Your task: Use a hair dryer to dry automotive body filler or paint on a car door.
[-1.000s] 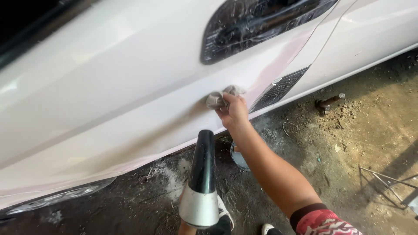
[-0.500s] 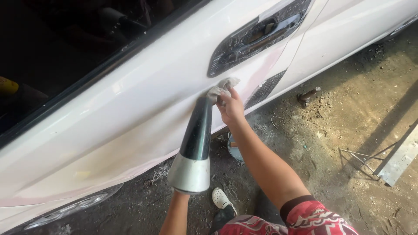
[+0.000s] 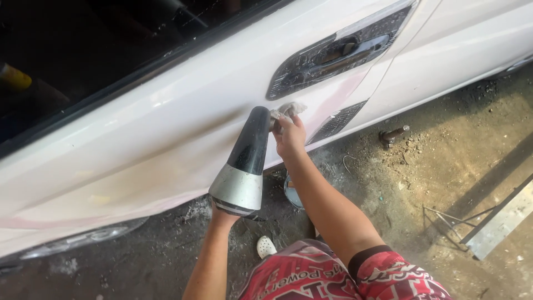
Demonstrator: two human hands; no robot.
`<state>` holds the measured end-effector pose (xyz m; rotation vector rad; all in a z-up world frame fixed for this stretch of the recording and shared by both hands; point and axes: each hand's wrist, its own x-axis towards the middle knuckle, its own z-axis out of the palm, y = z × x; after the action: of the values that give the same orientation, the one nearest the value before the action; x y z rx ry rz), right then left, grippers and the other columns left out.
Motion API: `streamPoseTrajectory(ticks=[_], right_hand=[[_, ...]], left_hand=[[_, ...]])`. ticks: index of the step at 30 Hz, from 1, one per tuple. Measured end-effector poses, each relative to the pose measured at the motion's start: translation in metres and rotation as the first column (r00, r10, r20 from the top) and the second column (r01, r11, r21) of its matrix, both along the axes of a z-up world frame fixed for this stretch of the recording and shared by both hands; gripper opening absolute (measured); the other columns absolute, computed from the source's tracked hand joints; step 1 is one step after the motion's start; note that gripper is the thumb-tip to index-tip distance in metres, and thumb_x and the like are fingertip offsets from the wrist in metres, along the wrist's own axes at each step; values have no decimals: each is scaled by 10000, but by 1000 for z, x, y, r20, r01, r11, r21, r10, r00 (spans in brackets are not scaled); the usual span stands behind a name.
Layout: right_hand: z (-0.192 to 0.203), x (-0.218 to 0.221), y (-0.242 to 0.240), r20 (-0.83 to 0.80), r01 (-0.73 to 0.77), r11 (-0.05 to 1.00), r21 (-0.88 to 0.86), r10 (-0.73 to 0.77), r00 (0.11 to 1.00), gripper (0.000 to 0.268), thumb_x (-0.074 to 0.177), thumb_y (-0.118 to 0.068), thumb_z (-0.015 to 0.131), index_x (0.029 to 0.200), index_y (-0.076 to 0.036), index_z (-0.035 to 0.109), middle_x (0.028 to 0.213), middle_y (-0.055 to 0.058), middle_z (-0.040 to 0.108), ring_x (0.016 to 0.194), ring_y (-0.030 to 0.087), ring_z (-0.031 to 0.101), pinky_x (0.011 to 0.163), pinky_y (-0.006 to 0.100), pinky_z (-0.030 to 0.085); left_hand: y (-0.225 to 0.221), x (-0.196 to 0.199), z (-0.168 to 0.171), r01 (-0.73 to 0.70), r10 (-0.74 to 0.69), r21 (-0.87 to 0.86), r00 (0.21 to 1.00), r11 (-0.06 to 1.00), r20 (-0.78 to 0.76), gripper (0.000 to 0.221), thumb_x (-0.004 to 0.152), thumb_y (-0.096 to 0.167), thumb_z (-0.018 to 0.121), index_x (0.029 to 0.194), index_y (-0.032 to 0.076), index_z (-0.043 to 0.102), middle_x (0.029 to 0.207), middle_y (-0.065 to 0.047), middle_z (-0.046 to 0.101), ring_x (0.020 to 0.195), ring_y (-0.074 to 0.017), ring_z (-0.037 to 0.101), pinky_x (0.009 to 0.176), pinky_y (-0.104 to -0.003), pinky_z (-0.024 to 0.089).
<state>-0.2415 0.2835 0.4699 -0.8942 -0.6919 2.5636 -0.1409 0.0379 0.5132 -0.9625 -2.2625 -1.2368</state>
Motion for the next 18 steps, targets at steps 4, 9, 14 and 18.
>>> streamPoseTrajectory(ticks=[4, 9, 14, 18], right_hand=[[14, 6, -5, -104, -9, 1000, -20, 7, 995, 553, 897, 129, 479, 1421, -42, 445, 1169, 179, 584, 963, 263, 645, 854, 412, 629], [20, 12, -10, -163, -36, 988, 150, 61, 985, 503, 919, 114, 531, 1403, -7, 464, 1150, 163, 630, 970, 245, 684, 790, 337, 592], [26, 11, -10, -118, -24, 988, 154, 43, 992, 487, 950, 70, 559, 1414, 1, 430, 1132, 178, 655, 966, 250, 704, 806, 334, 601], [25, 10, -10, -59, -34, 988, 149, 43, 997, 551, 947, 55, 574, 1454, -24, 373, 1148, 177, 645, 964, 225, 700, 795, 315, 610]], left_hand=[[3, 4, -22, -25, -9, 116, 958, 993, 285, 320, 825, 215, 790, 1065, 32, 683, 983, -94, 732, 908, -257, 719, 765, -364, 581], [8, 1, -20, -23, 1, 73, 959, 997, 284, 288, 819, 211, 810, 1034, 54, 702, 957, -71, 745, 895, -219, 728, 759, -344, 586], [9, 0, -29, -18, -7, 78, 949, 997, 316, 305, 804, 203, 827, 1036, 48, 701, 957, -64, 749, 904, -198, 726, 756, -327, 589], [9, -1, -32, 3, -176, 371, 884, 929, 434, 354, 834, 209, 812, 1109, 41, 666, 1010, -48, 729, 932, -151, 686, 790, -308, 576]])
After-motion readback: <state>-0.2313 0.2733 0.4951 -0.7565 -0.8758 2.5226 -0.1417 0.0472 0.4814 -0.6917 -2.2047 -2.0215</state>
